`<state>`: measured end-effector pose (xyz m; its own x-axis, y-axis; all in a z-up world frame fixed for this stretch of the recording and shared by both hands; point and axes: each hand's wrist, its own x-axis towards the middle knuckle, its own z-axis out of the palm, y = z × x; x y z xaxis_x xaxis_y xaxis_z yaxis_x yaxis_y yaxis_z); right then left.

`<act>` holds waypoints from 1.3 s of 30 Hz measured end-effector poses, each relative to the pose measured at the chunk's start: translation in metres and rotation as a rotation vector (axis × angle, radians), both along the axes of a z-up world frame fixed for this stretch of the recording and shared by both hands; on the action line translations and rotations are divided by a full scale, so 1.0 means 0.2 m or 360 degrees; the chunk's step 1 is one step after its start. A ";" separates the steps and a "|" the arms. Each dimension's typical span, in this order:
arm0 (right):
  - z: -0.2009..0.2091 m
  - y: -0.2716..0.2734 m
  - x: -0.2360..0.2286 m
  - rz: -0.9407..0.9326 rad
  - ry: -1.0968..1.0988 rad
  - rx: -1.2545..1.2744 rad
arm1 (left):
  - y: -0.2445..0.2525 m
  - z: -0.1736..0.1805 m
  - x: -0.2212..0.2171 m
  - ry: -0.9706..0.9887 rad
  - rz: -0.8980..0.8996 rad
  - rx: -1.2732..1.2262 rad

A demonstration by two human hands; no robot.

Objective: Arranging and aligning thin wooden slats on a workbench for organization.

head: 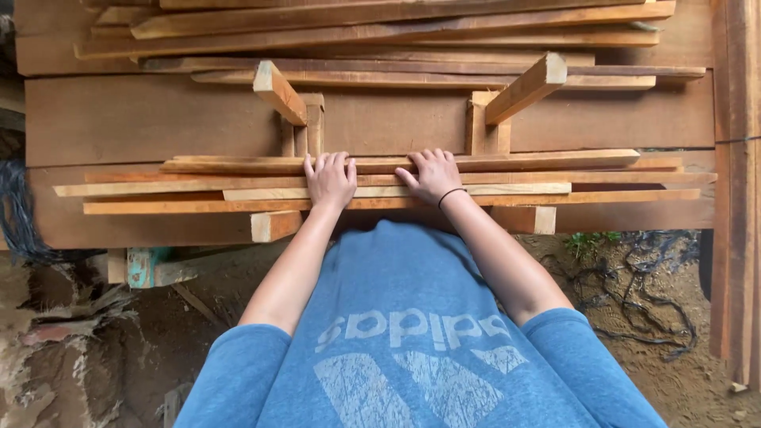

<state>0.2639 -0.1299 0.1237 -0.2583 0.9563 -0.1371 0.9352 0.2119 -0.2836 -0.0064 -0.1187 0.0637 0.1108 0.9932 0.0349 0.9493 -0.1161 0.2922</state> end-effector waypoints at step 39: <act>0.05 -0.04 -0.05 0.0441 -0.0585 -0.0113 | -0.04 0.09 -0.04 -0.0090 -0.0225 -0.0149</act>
